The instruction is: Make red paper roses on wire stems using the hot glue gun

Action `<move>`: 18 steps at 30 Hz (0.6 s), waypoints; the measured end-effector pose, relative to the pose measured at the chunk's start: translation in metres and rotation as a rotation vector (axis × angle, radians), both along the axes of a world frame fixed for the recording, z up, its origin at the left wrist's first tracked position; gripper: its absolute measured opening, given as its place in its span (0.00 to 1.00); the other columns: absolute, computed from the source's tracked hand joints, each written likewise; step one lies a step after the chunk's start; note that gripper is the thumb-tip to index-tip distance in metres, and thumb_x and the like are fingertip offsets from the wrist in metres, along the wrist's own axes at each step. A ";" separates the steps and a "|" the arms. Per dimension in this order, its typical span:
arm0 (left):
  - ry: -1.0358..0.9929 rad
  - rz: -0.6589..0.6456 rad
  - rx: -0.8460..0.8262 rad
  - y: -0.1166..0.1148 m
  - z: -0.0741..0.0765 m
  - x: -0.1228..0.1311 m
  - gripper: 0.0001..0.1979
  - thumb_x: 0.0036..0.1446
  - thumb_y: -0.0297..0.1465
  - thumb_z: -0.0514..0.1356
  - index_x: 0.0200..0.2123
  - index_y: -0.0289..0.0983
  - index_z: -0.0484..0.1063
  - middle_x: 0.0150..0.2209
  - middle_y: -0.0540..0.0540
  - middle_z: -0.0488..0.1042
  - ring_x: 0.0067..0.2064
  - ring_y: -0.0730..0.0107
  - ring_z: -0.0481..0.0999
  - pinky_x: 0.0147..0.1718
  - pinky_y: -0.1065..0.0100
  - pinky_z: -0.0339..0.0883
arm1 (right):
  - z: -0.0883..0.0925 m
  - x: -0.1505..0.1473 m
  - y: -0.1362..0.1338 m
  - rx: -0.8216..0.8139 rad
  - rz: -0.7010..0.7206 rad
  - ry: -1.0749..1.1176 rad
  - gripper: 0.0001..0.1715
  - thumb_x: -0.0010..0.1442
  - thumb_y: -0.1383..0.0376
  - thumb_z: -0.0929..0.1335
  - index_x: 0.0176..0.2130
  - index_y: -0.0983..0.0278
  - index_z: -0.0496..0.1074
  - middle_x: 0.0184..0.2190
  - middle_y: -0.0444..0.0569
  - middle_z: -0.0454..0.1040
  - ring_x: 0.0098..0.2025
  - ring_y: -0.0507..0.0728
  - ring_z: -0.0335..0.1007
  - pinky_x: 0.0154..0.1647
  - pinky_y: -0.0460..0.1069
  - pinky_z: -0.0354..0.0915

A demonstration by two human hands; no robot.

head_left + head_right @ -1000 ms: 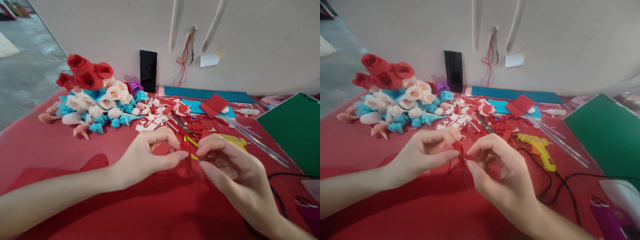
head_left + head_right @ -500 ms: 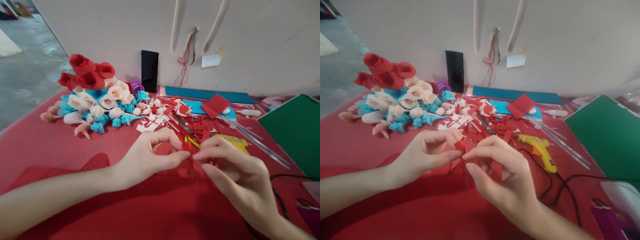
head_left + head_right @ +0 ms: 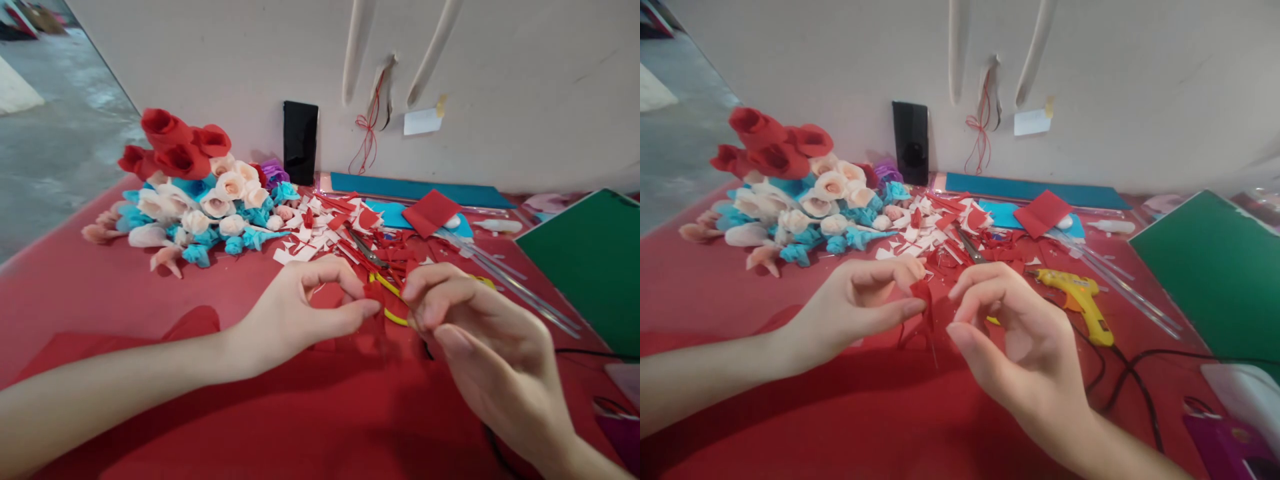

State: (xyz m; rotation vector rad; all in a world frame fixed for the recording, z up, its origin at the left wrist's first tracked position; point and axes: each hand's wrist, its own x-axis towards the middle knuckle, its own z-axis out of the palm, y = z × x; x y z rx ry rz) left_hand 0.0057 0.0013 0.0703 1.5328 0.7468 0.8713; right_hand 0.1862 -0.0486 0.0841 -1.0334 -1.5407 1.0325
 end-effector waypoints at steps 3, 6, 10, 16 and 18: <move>-0.007 0.001 -0.006 0.000 0.000 0.001 0.09 0.52 0.29 0.60 0.23 0.36 0.63 0.24 0.53 0.64 0.30 0.76 0.63 0.34 0.71 0.57 | -0.002 -0.001 0.001 -0.126 0.070 0.146 0.05 0.59 0.62 0.65 0.32 0.60 0.66 0.36 0.44 0.66 0.30 0.48 0.60 0.27 0.43 0.60; 0.004 0.001 -0.013 0.000 0.000 0.000 0.09 0.52 0.29 0.60 0.23 0.35 0.64 0.24 0.52 0.65 0.29 0.76 0.63 0.33 0.71 0.57 | 0.000 -0.002 0.003 -0.227 0.088 0.207 0.03 0.58 0.63 0.66 0.33 0.59 0.67 0.32 0.43 0.69 0.30 0.48 0.61 0.28 0.43 0.60; 0.007 -0.004 -0.024 0.000 0.000 -0.001 0.09 0.52 0.30 0.59 0.23 0.35 0.64 0.25 0.52 0.66 0.30 0.75 0.63 0.34 0.71 0.58 | 0.002 -0.002 0.005 -0.298 0.074 0.210 0.04 0.58 0.62 0.66 0.34 0.59 0.69 0.29 0.43 0.71 0.28 0.48 0.62 0.28 0.43 0.61; 0.017 0.001 -0.012 0.001 -0.001 -0.001 0.09 0.52 0.30 0.59 0.23 0.35 0.64 0.24 0.53 0.65 0.29 0.76 0.63 0.33 0.72 0.58 | -0.004 0.000 0.005 -0.292 0.067 0.182 0.08 0.60 0.63 0.65 0.31 0.60 0.72 0.25 0.42 0.71 0.25 0.47 0.60 0.26 0.41 0.59; 0.021 0.004 -0.013 0.001 0.000 0.000 0.09 0.52 0.30 0.60 0.23 0.35 0.64 0.25 0.53 0.65 0.30 0.76 0.63 0.33 0.72 0.58 | -0.004 0.000 0.005 -0.293 0.074 0.172 0.08 0.60 0.63 0.65 0.31 0.60 0.72 0.24 0.42 0.71 0.25 0.47 0.60 0.26 0.40 0.59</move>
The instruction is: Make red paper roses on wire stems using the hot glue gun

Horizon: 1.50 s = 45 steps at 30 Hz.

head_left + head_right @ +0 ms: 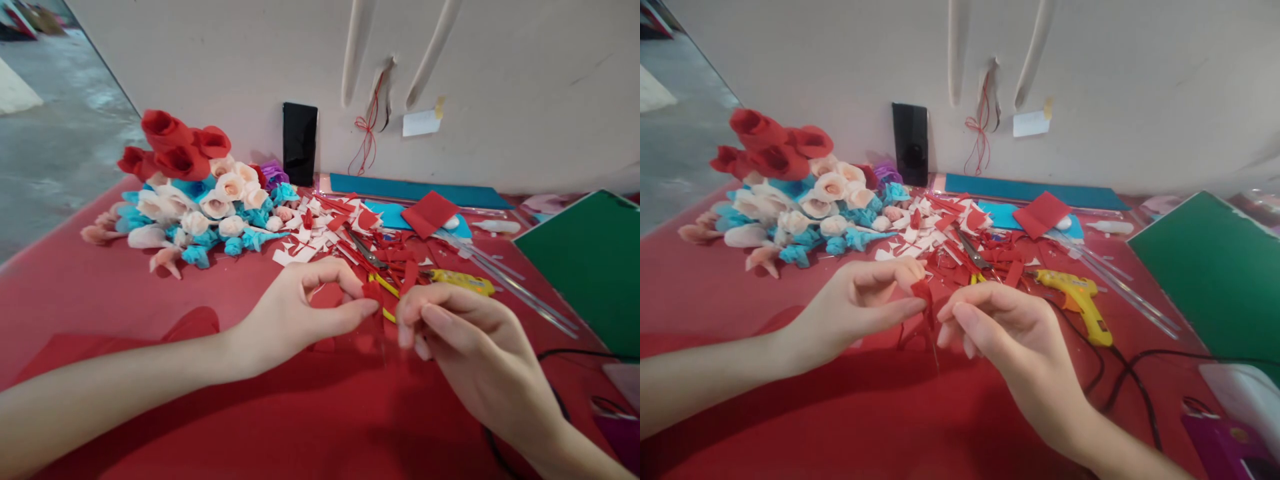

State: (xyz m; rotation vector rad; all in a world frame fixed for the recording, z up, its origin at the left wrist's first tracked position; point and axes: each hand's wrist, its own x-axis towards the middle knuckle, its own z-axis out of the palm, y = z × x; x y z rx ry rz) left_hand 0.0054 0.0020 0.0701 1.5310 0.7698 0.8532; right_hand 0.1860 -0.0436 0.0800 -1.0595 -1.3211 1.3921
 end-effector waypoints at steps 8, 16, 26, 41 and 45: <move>-0.004 0.004 -0.009 0.000 0.001 0.000 0.08 0.52 0.29 0.60 0.23 0.35 0.65 0.25 0.52 0.65 0.31 0.76 0.64 0.34 0.72 0.58 | 0.002 -0.005 -0.001 -0.024 -0.039 -0.036 0.08 0.60 0.64 0.64 0.30 0.61 0.71 0.22 0.41 0.70 0.23 0.45 0.60 0.23 0.39 0.59; 0.007 -0.002 -0.017 -0.001 0.001 -0.001 0.07 0.52 0.29 0.60 0.24 0.34 0.66 0.26 0.52 0.66 0.31 0.76 0.64 0.33 0.73 0.58 | 0.007 -0.008 -0.005 0.109 0.015 -0.156 0.09 0.60 0.70 0.62 0.30 0.62 0.69 0.23 0.40 0.71 0.22 0.43 0.62 0.24 0.36 0.60; 0.009 -0.002 -0.005 -0.001 -0.001 -0.001 0.07 0.52 0.29 0.60 0.24 0.34 0.66 0.25 0.53 0.66 0.30 0.77 0.64 0.33 0.74 0.58 | 0.008 -0.008 -0.005 0.159 0.008 -0.137 0.09 0.59 0.74 0.60 0.30 0.64 0.65 0.17 0.38 0.66 0.19 0.43 0.60 0.20 0.36 0.59; 0.008 0.010 -0.010 -0.001 -0.001 0.001 0.07 0.52 0.30 0.60 0.25 0.34 0.66 0.25 0.53 0.65 0.30 0.78 0.64 0.33 0.75 0.59 | 0.009 -0.006 -0.007 0.195 -0.003 -0.122 0.08 0.56 0.75 0.62 0.30 0.64 0.66 0.17 0.39 0.67 0.19 0.44 0.62 0.20 0.36 0.61; 0.005 0.005 -0.007 -0.001 -0.001 0.001 0.07 0.52 0.30 0.60 0.24 0.34 0.66 0.25 0.53 0.66 0.30 0.78 0.64 0.33 0.75 0.59 | 0.009 -0.006 -0.006 0.202 -0.011 -0.121 0.08 0.56 0.75 0.63 0.30 0.64 0.67 0.18 0.40 0.68 0.20 0.44 0.63 0.22 0.37 0.62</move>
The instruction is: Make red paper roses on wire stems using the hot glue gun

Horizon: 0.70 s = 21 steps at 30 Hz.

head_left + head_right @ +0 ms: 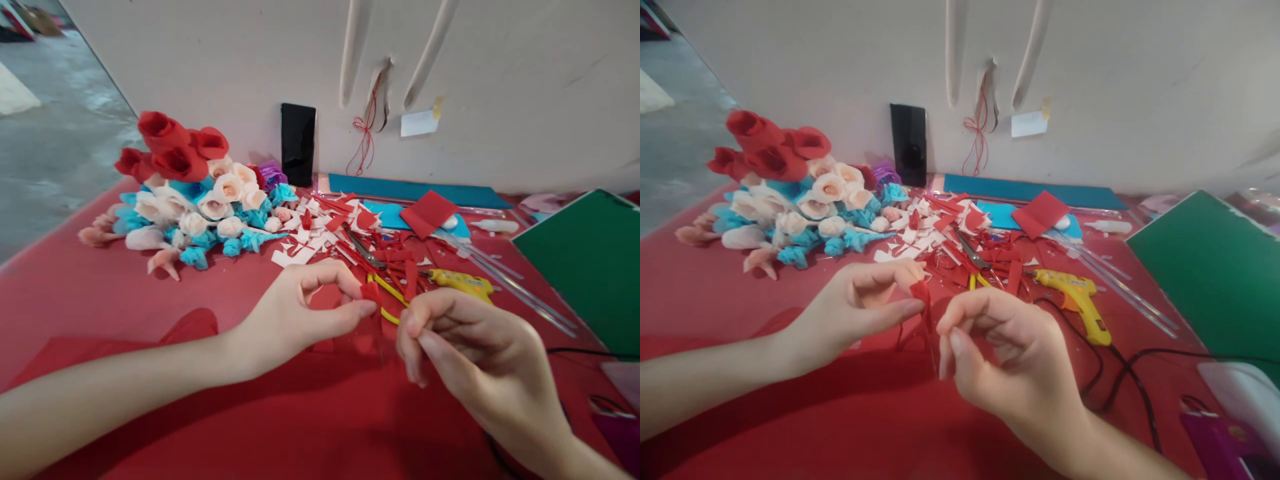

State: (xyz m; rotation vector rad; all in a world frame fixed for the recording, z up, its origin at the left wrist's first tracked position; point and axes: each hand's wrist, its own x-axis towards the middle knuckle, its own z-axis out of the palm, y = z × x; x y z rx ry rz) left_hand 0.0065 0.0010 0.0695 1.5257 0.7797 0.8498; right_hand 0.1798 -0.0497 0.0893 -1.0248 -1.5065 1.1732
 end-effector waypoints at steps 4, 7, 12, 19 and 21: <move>-0.003 -0.006 0.003 0.000 -0.001 0.000 0.08 0.52 0.30 0.60 0.24 0.35 0.66 0.25 0.53 0.66 0.30 0.77 0.64 0.33 0.74 0.59 | -0.001 0.000 0.001 -0.029 0.010 0.041 0.06 0.58 0.70 0.63 0.31 0.64 0.68 0.18 0.41 0.69 0.21 0.45 0.64 0.23 0.38 0.62; -0.002 -0.011 0.005 0.000 -0.001 -0.001 0.07 0.52 0.30 0.60 0.24 0.35 0.66 0.25 0.53 0.66 0.30 0.77 0.64 0.33 0.73 0.59 | -0.003 0.002 0.001 -0.032 0.022 0.047 0.06 0.59 0.68 0.63 0.32 0.63 0.69 0.19 0.42 0.70 0.22 0.46 0.64 0.23 0.38 0.62; -0.007 -0.013 0.002 0.001 0.000 -0.001 0.08 0.52 0.29 0.60 0.24 0.34 0.66 0.25 0.53 0.65 0.30 0.77 0.64 0.33 0.73 0.58 | -0.004 0.004 0.001 -0.019 0.002 -0.016 0.08 0.60 0.68 0.64 0.30 0.62 0.71 0.19 0.41 0.70 0.22 0.45 0.64 0.24 0.39 0.63; -0.002 -0.016 0.001 0.002 0.000 0.000 0.08 0.52 0.29 0.59 0.24 0.34 0.65 0.25 0.52 0.65 0.30 0.76 0.63 0.33 0.72 0.58 | -0.005 0.005 0.000 -0.046 0.029 0.033 0.10 0.61 0.68 0.62 0.32 0.61 0.72 0.21 0.41 0.71 0.23 0.46 0.66 0.24 0.39 0.62; -0.004 -0.017 -0.003 0.001 0.001 0.000 0.07 0.52 0.29 0.59 0.24 0.34 0.65 0.25 0.52 0.65 0.30 0.76 0.63 0.33 0.72 0.58 | -0.007 0.006 0.001 -0.059 0.029 0.048 0.09 0.61 0.68 0.62 0.34 0.61 0.72 0.23 0.42 0.71 0.24 0.46 0.66 0.24 0.39 0.62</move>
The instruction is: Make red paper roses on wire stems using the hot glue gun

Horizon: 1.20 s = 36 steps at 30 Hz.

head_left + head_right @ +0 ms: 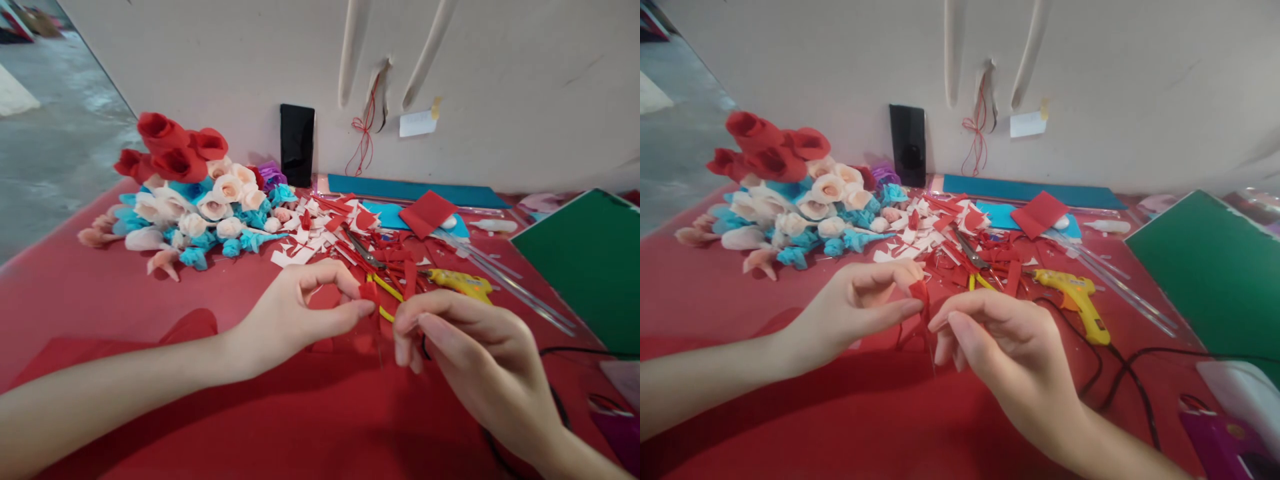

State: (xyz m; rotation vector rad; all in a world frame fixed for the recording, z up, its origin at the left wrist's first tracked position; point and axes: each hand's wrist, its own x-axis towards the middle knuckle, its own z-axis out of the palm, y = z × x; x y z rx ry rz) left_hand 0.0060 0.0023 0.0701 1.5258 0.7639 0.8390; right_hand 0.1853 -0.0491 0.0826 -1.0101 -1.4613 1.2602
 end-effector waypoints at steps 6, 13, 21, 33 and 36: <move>-0.003 -0.007 -0.017 -0.002 0.000 0.000 0.07 0.52 0.30 0.59 0.25 0.34 0.66 0.26 0.51 0.67 0.31 0.74 0.64 0.34 0.70 0.58 | 0.000 -0.003 0.002 0.019 -0.004 -0.019 0.09 0.61 0.69 0.62 0.36 0.59 0.71 0.24 0.41 0.70 0.25 0.46 0.65 0.26 0.39 0.63; 0.010 -0.009 -0.023 -0.001 0.000 0.001 0.08 0.53 0.31 0.59 0.25 0.34 0.66 0.27 0.50 0.68 0.31 0.73 0.65 0.34 0.70 0.59 | 0.004 -0.004 0.002 0.061 -0.053 -0.060 0.09 0.57 0.74 0.64 0.33 0.61 0.70 0.22 0.39 0.70 0.24 0.43 0.65 0.26 0.35 0.63; 0.014 0.001 -0.004 0.000 0.000 -0.001 0.07 0.53 0.31 0.59 0.25 0.34 0.66 0.26 0.50 0.67 0.30 0.74 0.65 0.33 0.71 0.59 | 0.009 -0.008 0.002 0.095 -0.093 -0.096 0.09 0.51 0.76 0.67 0.30 0.62 0.71 0.22 0.40 0.71 0.22 0.45 0.67 0.23 0.35 0.65; 0.015 -0.005 0.003 0.000 -0.002 0.000 0.08 0.52 0.31 0.59 0.25 0.35 0.66 0.26 0.50 0.67 0.31 0.73 0.65 0.34 0.70 0.59 | 0.009 -0.007 0.004 0.074 -0.075 -0.056 0.04 0.53 0.71 0.68 0.31 0.62 0.72 0.22 0.41 0.70 0.22 0.45 0.64 0.22 0.38 0.63; 0.018 0.000 -0.006 0.000 -0.001 0.000 0.08 0.52 0.31 0.59 0.25 0.35 0.66 0.26 0.50 0.68 0.31 0.73 0.65 0.34 0.70 0.59 | 0.004 -0.003 0.002 0.035 -0.049 0.000 0.03 0.56 0.65 0.68 0.34 0.61 0.72 0.24 0.43 0.71 0.24 0.46 0.65 0.24 0.39 0.63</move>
